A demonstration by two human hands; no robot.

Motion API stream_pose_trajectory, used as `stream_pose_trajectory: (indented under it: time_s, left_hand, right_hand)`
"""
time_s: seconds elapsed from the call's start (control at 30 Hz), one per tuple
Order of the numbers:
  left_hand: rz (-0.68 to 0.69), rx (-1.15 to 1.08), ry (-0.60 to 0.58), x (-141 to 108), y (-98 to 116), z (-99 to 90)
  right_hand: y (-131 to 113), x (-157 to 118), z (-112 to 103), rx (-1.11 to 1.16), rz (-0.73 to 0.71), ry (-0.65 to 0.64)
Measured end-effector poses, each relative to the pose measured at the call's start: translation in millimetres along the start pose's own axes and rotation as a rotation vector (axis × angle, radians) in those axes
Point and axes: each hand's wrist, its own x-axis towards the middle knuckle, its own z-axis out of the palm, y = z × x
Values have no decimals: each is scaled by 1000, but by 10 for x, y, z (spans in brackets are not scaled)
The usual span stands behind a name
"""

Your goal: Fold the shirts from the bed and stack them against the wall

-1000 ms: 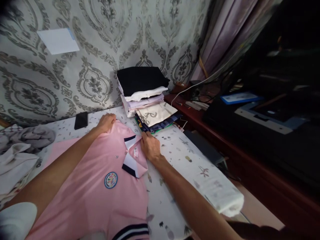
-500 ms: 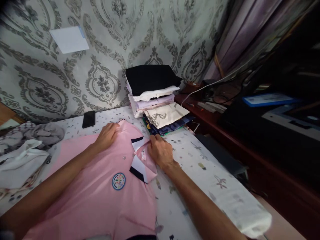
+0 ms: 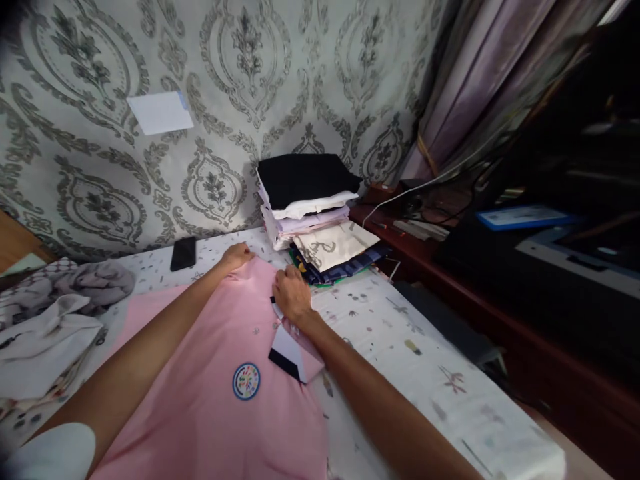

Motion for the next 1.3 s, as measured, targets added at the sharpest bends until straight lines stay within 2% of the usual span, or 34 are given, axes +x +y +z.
stream_pose_trajectory:
  time_s: [0.1, 0.3, 0.5, 0.6, 0.77, 1.0, 1.07, 1.13, 1.23, 1.3]
  left_hand:
    - [14, -98, -2, 75, -27, 53]
    - [37, -249, 32, 218, -70, -65]
    - [101, -131, -83, 184, -50, 63]
    - [120, -76, -118, 214, -40, 24]
    - [114, -67, 4, 265, -53, -115]
    - [110, -54, 33, 131, -49, -39]
    - [115, -56, 32, 36, -149, -136]
    - [114, -51, 27, -135, -363, -323]
    - [93, -2, 42, -562, -878, -710]
    - [33, 68, 96, -912, -1271, -980]
  right_hand:
    - [47, -28, 117, 25, -1, 41]
    - [73, -22, 149, 57, -16, 53]
    - [68, -21, 141, 59, -4, 45]
    - [77, -23, 145, 77, -2, 41]
    - [101, -28, 178, 122, 5, 41]
    - [129, -16, 178, 108, 10, 68]
    - [139, -9, 172, 95, -3, 61]
    - [151, -13, 164, 90, -27, 52]
    - [162, -18, 143, 67, -47, 44]
    - [151, 29, 128, 40, -60, 56]
